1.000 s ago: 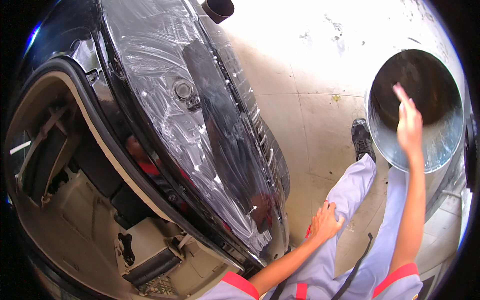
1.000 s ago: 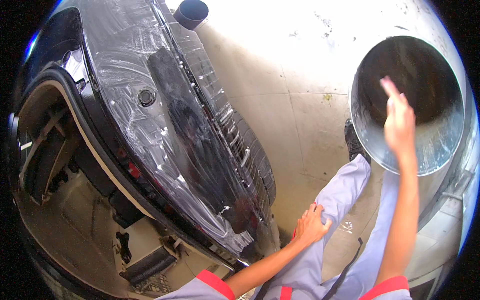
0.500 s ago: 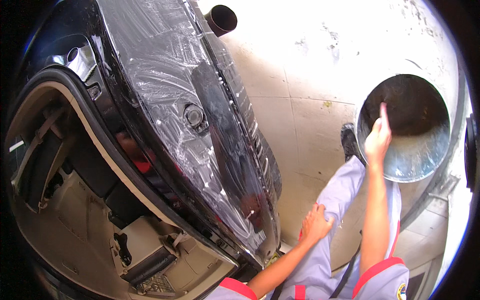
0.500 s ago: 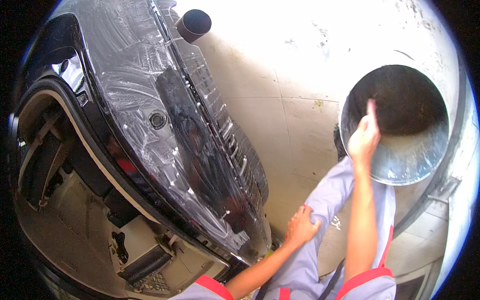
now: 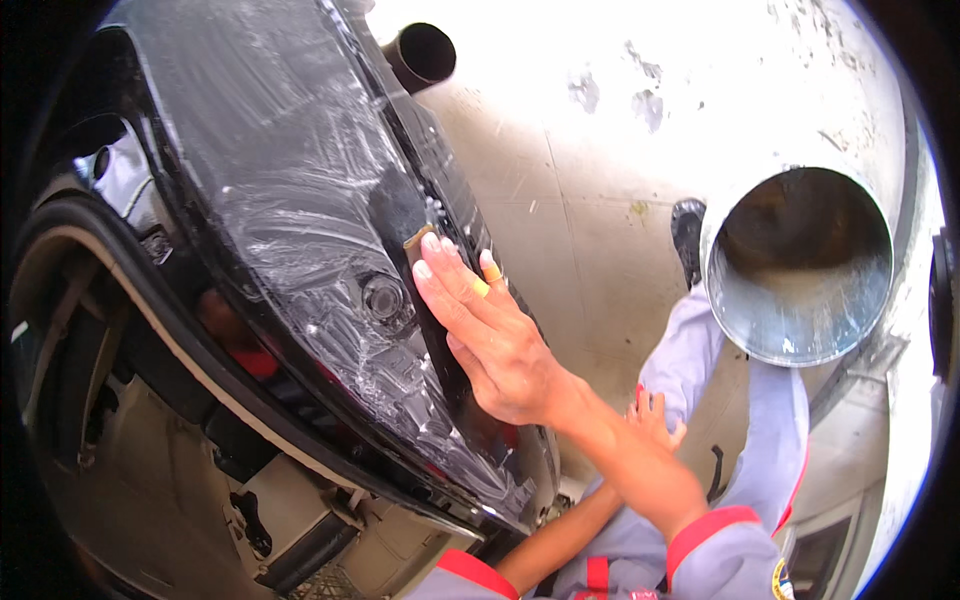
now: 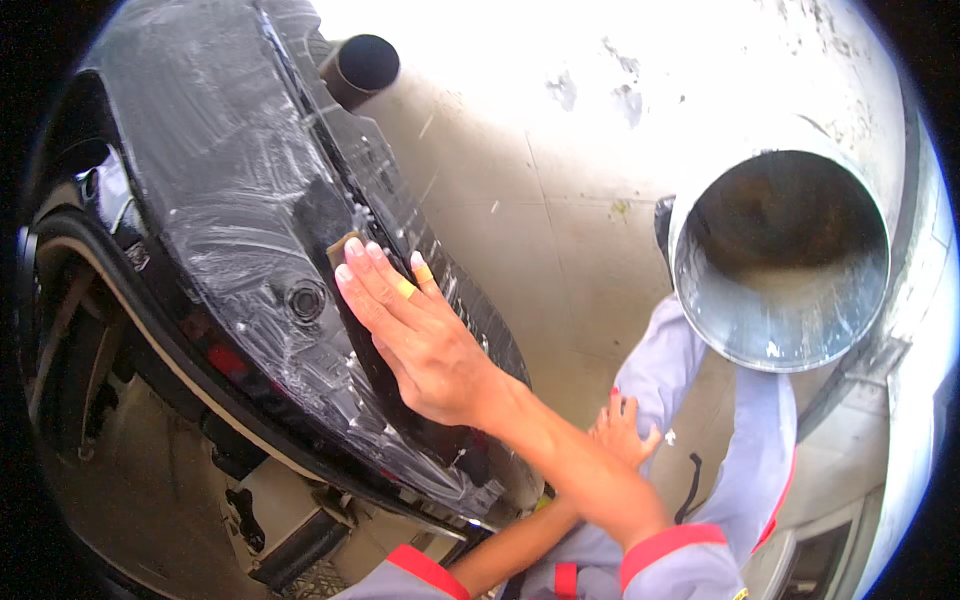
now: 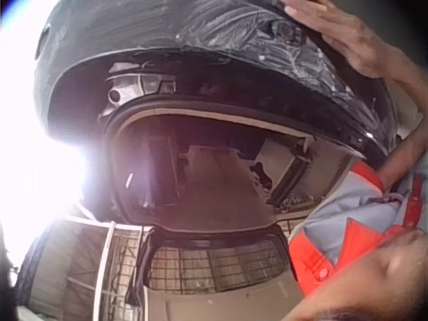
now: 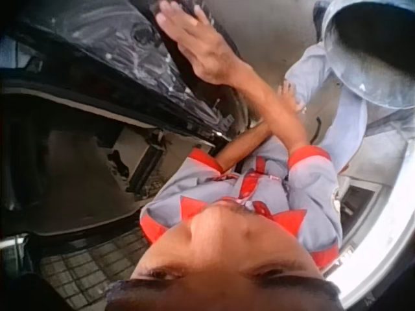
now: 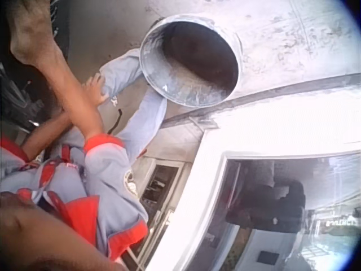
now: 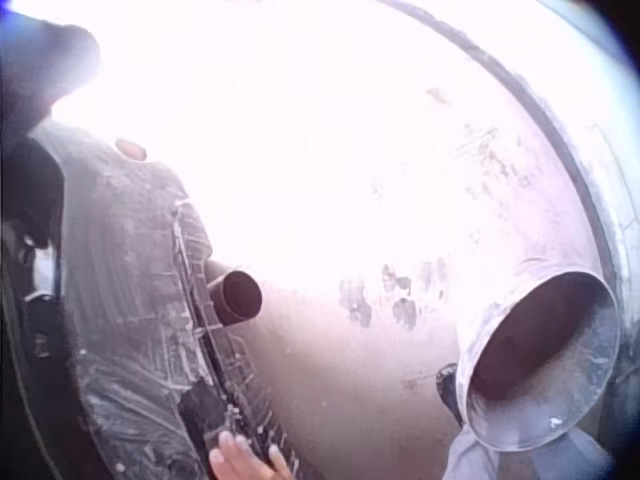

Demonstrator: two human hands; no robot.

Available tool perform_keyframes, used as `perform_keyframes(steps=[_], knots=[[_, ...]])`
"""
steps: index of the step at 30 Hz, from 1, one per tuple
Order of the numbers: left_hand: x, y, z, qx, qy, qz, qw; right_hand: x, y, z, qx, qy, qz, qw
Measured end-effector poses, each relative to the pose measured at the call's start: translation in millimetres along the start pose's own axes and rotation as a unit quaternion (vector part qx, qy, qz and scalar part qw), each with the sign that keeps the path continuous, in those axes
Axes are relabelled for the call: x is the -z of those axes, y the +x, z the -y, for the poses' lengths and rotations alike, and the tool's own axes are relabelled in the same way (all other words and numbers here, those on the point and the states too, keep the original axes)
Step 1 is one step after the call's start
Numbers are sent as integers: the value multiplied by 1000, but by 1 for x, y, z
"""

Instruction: The person sands the surface of a black car bumper using a sanding block, dipping the block into a bucket of water repeatedly.

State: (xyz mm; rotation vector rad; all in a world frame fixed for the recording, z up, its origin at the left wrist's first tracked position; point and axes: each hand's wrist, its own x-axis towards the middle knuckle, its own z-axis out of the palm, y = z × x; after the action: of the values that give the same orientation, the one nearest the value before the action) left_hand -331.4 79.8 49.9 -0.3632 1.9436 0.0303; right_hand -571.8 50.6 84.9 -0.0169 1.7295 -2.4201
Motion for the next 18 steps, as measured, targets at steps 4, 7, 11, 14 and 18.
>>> perform_keyframes(steps=[4, 7, 11, 14, 18], knots=[[15, 13, 4, -20, -29, 15, 999, -3, -31, 2, 29, 32, 23, 999], [19, 17, 4, -2, -35, 39, 999, -4, -38, 0, 20, 30, 32, 999], [18, 17, -5, 2, -22, 1, 1000, 10, 8, -12, 48, -6, 64, 997], [21, 17, -12, 14, -26, 22, 999, 9, -3, -5, 23, 39, 64, 997], [24, 16, -13, 25, -54, 34, 998, 5, -31, 0, 21, 43, 61, 997]])
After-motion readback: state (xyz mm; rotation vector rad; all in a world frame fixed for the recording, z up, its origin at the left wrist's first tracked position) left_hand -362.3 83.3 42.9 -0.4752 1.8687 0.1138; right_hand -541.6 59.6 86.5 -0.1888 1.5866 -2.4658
